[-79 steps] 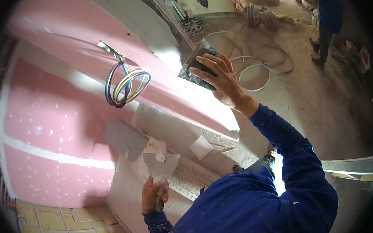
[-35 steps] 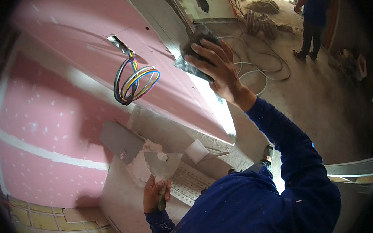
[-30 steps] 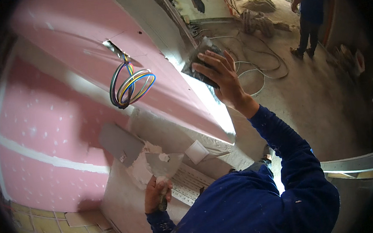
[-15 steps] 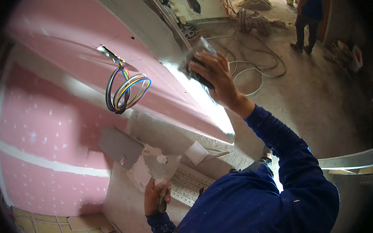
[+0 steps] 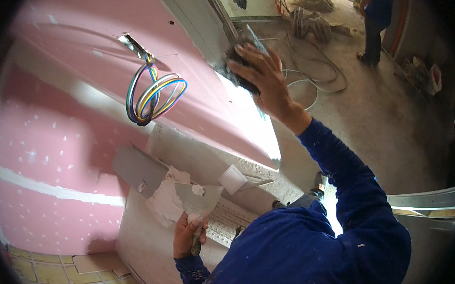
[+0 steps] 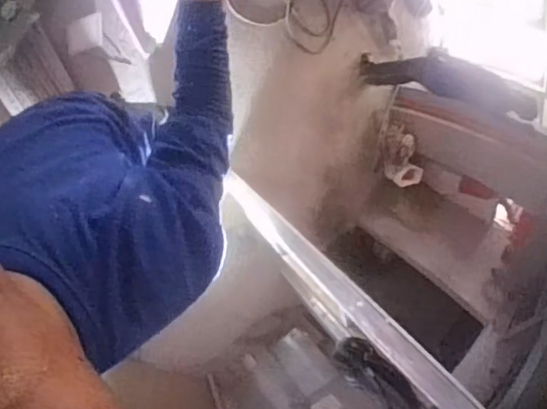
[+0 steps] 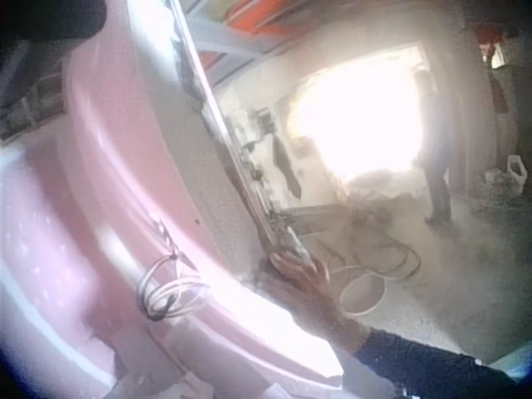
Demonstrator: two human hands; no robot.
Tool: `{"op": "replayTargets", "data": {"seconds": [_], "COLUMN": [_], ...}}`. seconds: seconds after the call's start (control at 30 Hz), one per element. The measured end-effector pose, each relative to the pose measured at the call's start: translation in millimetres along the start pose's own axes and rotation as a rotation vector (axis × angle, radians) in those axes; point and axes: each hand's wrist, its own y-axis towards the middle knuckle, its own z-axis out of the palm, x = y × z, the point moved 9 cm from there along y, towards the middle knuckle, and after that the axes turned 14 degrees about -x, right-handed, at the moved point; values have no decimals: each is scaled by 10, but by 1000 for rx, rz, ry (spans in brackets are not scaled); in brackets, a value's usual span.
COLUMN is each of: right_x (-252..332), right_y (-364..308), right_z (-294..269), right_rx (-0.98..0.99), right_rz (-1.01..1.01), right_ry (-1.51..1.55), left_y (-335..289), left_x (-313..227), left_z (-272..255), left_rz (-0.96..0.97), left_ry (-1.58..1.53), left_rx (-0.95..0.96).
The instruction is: The person applies joint compound to a wall corner using a taping knife and hawk. They repeatedly scoop compound from the hawk and smooth it along the corner edge, working around exposed wiring and a cutout in the pink drywall.
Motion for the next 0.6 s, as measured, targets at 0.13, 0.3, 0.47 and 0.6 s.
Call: {"op": "replayTargets", "data": {"seconds": [0.13,0.3,0.47,0.6], "right_x": [-84,215,889,1066], "right_y": [-739,-693,-564,-461], "right_z": [5,-450,-628,-605], "right_rx": [163,163,745,752], "right_rz": [115,177,-139,-171], "right_ry": [-66,34,-34,-68], "left_y": [30,241,330,274], "left_x": [-34,-277,-497,-676], "left_z": [111,394,683,883], "left_rz": [3,106,112,147], "left_ry": [47,288,406,512], "left_rx": [35,113,232,273]}}
